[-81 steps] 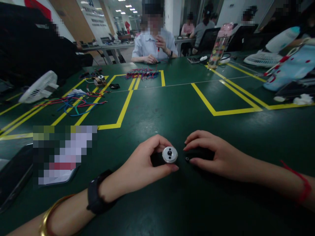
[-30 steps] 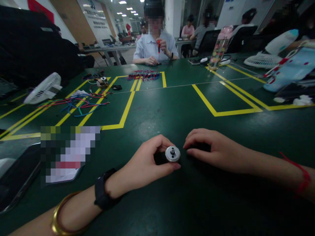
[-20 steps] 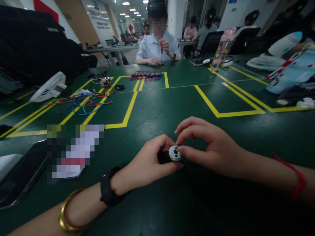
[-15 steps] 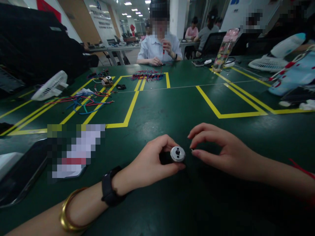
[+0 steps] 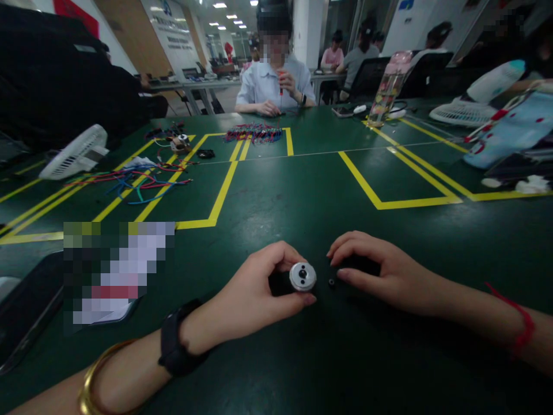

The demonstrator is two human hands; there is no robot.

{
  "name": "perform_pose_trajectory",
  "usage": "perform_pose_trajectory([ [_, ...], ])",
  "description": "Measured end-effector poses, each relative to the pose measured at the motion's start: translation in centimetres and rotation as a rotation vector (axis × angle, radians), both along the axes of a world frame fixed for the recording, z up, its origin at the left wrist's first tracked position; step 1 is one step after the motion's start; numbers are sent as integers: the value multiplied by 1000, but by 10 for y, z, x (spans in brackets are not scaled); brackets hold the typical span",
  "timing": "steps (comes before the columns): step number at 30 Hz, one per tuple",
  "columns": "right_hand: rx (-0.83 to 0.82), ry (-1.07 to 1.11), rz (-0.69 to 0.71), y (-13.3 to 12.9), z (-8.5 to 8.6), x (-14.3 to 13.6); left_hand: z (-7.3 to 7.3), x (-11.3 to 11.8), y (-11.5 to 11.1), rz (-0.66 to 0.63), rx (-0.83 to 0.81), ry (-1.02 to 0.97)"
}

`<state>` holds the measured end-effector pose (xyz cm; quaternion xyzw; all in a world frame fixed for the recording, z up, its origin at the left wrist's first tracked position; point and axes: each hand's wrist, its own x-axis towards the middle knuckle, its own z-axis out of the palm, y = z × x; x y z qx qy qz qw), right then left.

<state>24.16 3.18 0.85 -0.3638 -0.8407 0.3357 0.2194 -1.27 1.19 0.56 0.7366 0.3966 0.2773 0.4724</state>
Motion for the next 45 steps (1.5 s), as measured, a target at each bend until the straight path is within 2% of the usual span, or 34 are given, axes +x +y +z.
perform_pose_trajectory([
  [17,74,-46,40,-5,-1,-1,0,1,-2,12,19,12],
  [24,21,41,-163,-3,-6,1,0,0,-2,12,39,38],
  [29,120,-113,44,-4,-3,-2,2,2,-1,3,21,32],
  [34,202,12,-10,-4,16,-16,1,2,-1,8,23,41],
  [38,259,65,43,-5,36,-34,-1,2,-2,25,42,49],
  [45,217,55,90,-2,35,-48,-1,3,0,13,36,23],
])
